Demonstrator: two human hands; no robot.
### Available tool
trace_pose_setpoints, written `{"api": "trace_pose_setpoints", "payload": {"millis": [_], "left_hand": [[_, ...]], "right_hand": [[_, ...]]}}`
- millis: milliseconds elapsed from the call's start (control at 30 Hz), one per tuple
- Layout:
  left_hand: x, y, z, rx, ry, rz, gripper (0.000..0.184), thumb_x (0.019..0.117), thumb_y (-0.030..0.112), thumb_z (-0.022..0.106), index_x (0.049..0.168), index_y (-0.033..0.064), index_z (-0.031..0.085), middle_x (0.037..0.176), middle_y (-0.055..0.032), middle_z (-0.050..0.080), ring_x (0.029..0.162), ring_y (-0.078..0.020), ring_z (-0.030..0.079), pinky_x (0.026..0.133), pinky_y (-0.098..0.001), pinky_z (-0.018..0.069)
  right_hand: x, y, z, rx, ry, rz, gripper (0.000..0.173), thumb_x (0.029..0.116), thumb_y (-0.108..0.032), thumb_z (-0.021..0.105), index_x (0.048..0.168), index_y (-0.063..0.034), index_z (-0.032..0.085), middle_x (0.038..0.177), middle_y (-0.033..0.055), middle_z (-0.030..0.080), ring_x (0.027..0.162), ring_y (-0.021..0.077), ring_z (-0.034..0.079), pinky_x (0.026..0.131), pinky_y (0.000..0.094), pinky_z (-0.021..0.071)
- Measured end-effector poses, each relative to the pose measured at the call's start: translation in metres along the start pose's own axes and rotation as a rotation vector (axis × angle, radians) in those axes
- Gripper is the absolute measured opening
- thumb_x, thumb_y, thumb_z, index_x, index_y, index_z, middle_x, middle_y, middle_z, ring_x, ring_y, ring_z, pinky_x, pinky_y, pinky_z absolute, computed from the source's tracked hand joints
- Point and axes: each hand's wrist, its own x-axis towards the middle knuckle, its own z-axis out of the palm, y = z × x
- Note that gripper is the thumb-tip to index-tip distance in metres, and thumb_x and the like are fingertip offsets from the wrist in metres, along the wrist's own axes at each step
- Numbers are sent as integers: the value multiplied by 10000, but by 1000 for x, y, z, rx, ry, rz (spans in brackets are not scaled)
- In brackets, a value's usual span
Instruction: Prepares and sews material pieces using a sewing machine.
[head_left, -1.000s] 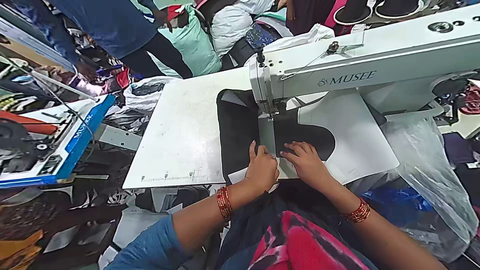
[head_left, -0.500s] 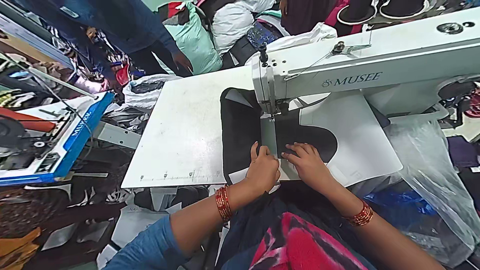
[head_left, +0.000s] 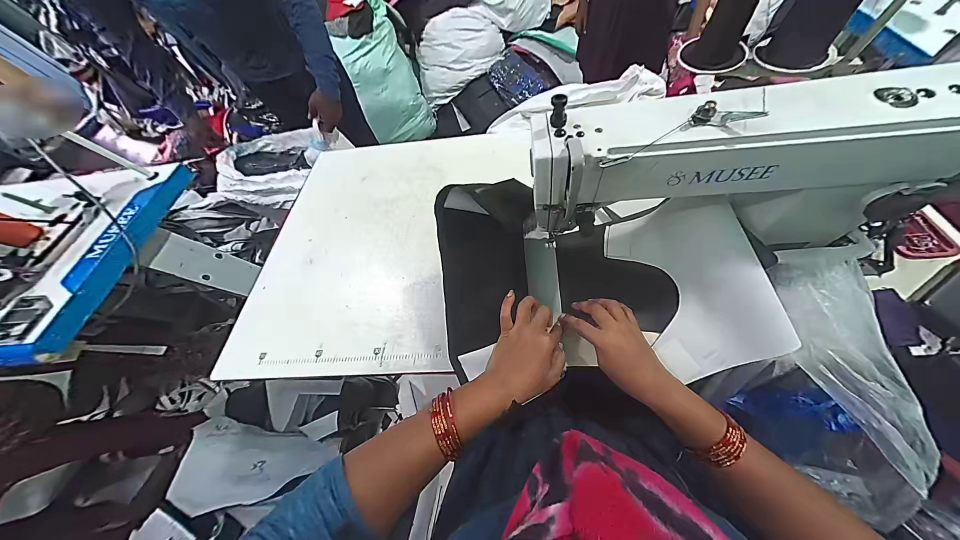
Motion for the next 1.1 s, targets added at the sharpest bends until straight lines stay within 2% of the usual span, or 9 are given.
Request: {"api": "trace_pose_setpoints", "payload": {"millis": [67, 167, 300, 400, 467, 533, 600, 833, 1100], "left_hand": [[-3, -4, 3, -5, 37, 28, 382, 998, 256, 485, 1232, 108, 748, 1387, -154, 627, 1475, -438, 365, 1169, -746, 70], [-4, -16, 18, -11, 251, 163, 308, 954, 186, 556, 1119, 44, 774, 1213, -139, 719, 1268, -364, 620, 1138, -761, 196], [-3, -21, 31, 23, 377, 205, 293, 927, 163, 612, 1118, -11, 750, 1155, -133, 738, 1156, -310, 692, 1142, -718, 275], [-4, -19, 30, 129, 357, 198, 329, 937, 201, 589, 1150, 8, 748, 1177, -109, 732, 1161, -296, 683, 1140, -689, 301], [-9, -17, 25, 174, 288, 179, 375, 960, 240, 567, 1225, 32, 732, 1281, -93, 710, 1279, -319, 624, 1139, -686, 305], [-14, -15, 18, 165, 199, 144, 424, 990, 270, 547, 1326, 50, 682, 1408, -95, 647, 1445, -365, 466, 1160, -711, 235], [-16, -15, 18, 156, 174, 125, 453, 1008, 301, 537, 1378, 64, 649, 1472, -85, 602, 1514, -378, 353, 1172, -738, 146], [-14, -22, 29, 228, 298, 180, 454, 984, 340, 553, 1342, 93, 681, 1426, -40, 642, 1488, -360, 406, 1145, -751, 195], [8, -37, 28, 200, 357, 242, 441, 937, 355, 588, 1282, 113, 718, 1325, -36, 699, 1459, -383, 437, 1140, -752, 207]], "right_hand": [[0, -2, -1, -21, -12, -3, 472, 890, 114, 563, 1216, -168, 755, 1256, 159, 702, 1180, 432, 644, 997, 637, 481], [0, -4, 0, -61, 1, -15, 486, 874, 119, 575, 1221, -170, 754, 1246, 165, 707, 1170, 428, 653, 991, 623, 495], [-3, -7, 4, -107, 7, -25, 510, 838, 143, 593, 1224, -153, 747, 1243, 178, 705, 1174, 437, 656, 983, 631, 505], [-2, -9, 4, -151, 10, -14, 524, 813, 149, 610, 1213, -157, 753, 1241, 166, 710, 1174, 422, 661, 979, 624, 514], [-1, -12, 5, -171, 4, -7, 535, 804, 156, 616, 1218, -154, 753, 1246, 167, 709, 1174, 425, 663, 978, 629, 513], [-1, -13, 6, -194, 8, -6, 542, 792, 157, 622, 1213, -158, 755, 1248, 162, 710, 1170, 420, 667, 974, 625, 519], [-1, -14, 6, -216, 10, -7, 536, 790, 152, 629, 1205, -161, 758, 1245, 157, 712, 1166, 415, 671, 970, 620, 524], [-2, -13, 9, -230, 49, -18, 553, 750, 149, 635, 1190, -159, 764, 1231, 155, 717, 1155, 416, 678, 975, 626, 520], [13, -2, 11, -206, 36, 0, 513, 790, 158, 615, 1186, -136, 755, 1264, 167, 702, 1197, 438, 652, 1000, 649, 496]]}}
